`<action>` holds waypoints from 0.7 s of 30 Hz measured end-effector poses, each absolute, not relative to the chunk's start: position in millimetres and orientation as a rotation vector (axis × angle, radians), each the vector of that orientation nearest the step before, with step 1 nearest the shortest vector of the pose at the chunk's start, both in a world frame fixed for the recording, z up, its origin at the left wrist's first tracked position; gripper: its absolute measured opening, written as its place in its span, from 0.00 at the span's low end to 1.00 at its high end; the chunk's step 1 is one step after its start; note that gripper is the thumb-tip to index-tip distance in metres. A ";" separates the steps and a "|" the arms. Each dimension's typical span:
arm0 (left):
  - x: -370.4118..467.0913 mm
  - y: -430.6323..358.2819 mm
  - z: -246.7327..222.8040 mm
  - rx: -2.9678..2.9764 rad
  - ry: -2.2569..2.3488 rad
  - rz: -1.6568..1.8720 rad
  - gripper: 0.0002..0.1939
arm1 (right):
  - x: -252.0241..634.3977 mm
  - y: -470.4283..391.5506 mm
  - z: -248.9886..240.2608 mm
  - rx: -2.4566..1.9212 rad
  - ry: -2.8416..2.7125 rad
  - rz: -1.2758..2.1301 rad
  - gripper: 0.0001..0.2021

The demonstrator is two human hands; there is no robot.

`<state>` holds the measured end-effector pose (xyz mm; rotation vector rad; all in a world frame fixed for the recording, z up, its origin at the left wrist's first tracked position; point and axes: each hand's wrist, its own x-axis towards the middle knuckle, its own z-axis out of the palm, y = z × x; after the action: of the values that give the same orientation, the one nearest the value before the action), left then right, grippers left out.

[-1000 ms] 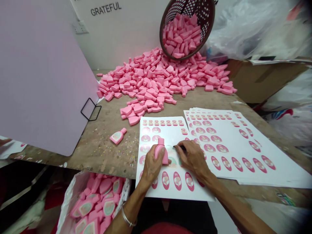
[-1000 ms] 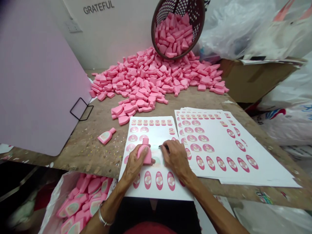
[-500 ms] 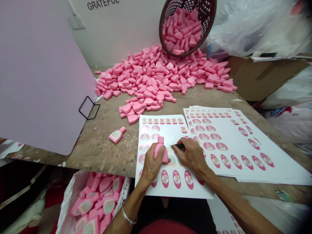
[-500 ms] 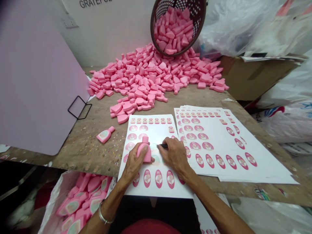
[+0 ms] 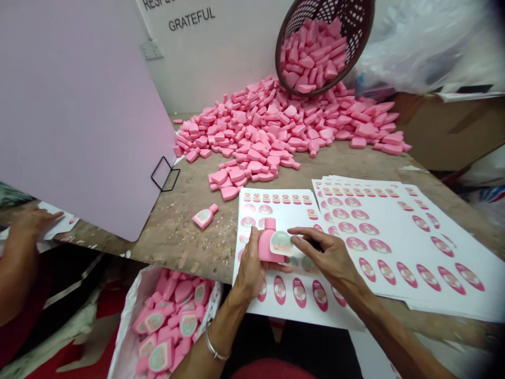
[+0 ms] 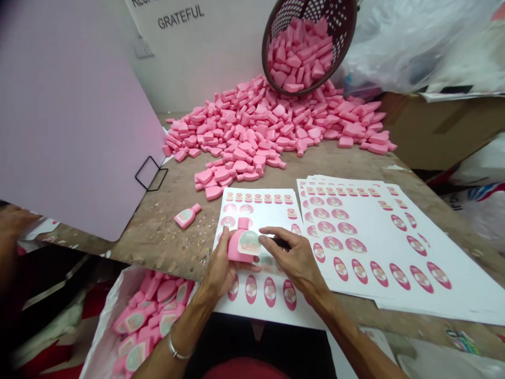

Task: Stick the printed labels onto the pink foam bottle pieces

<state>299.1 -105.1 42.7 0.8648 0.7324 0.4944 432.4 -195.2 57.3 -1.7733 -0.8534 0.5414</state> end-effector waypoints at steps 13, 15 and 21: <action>296.9 -106.2 54.9 0.771 0.649 0.517 0.31 | 416.1 -189.5 58.7 -1.757 -0.915 0.555 0.14; 296.8 -105.9 55.0 0.783 0.657 0.517 0.31 | 415.3 -188.5 59.7 -1.749 -0.911 0.544 0.13; 296.7 -104.9 55.0 0.806 0.659 0.527 0.31 | 414.7 -185.7 59.5 -1.755 -0.962 0.475 0.13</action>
<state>296.7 -104.9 55.0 0.8064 0.6594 0.5266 414.7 -185.7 59.5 -1.7553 -0.9616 0.4751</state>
